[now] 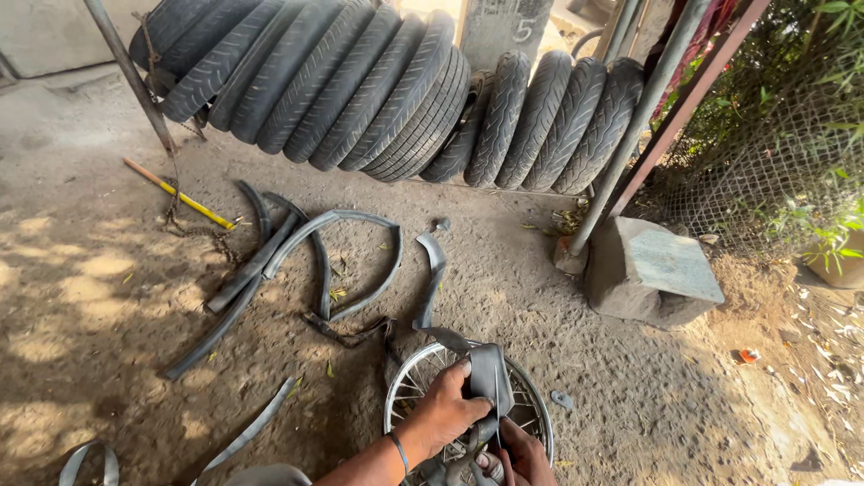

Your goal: The person sits on the ground and uses a knife to cut a long strip from a bicycle tire. They hold the tire with one hand and carefully slice along its length with the other, separating a continuous rubber strip from the main tire body.

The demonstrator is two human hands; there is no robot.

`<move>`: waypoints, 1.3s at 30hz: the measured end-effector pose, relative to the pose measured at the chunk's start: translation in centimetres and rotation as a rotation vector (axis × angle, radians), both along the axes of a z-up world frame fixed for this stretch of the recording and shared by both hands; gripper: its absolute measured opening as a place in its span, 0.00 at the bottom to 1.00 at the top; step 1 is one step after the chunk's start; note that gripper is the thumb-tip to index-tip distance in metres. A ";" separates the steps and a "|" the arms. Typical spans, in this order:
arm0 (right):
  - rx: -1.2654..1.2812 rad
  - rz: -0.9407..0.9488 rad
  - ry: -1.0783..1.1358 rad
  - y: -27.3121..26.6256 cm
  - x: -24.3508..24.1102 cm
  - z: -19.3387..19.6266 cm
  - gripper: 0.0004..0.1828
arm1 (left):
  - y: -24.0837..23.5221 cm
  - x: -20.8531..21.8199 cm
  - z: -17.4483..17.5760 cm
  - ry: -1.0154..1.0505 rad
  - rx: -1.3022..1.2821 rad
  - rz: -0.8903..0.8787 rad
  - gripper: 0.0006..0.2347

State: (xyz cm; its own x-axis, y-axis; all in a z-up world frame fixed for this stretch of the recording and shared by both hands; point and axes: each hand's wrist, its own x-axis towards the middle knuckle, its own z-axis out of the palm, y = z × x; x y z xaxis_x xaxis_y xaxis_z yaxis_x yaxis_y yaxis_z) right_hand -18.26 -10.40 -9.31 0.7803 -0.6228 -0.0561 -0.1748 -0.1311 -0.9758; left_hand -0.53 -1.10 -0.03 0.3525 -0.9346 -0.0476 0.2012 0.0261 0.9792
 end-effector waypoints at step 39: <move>-0.401 0.080 -0.098 3.1 -0.2 8.3 0.24 | 1.2 0.5 0.5 -0.082 0.021 -0.101 0.17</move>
State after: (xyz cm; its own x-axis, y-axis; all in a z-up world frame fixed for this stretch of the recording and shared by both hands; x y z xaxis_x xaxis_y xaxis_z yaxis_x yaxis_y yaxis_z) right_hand -18.48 -7.28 -0.99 0.8170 -0.5171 0.2552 -0.0574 -0.5133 -0.8563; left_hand -0.02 0.07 0.43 0.2600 -0.9647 -0.0428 0.1214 -0.0113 0.9925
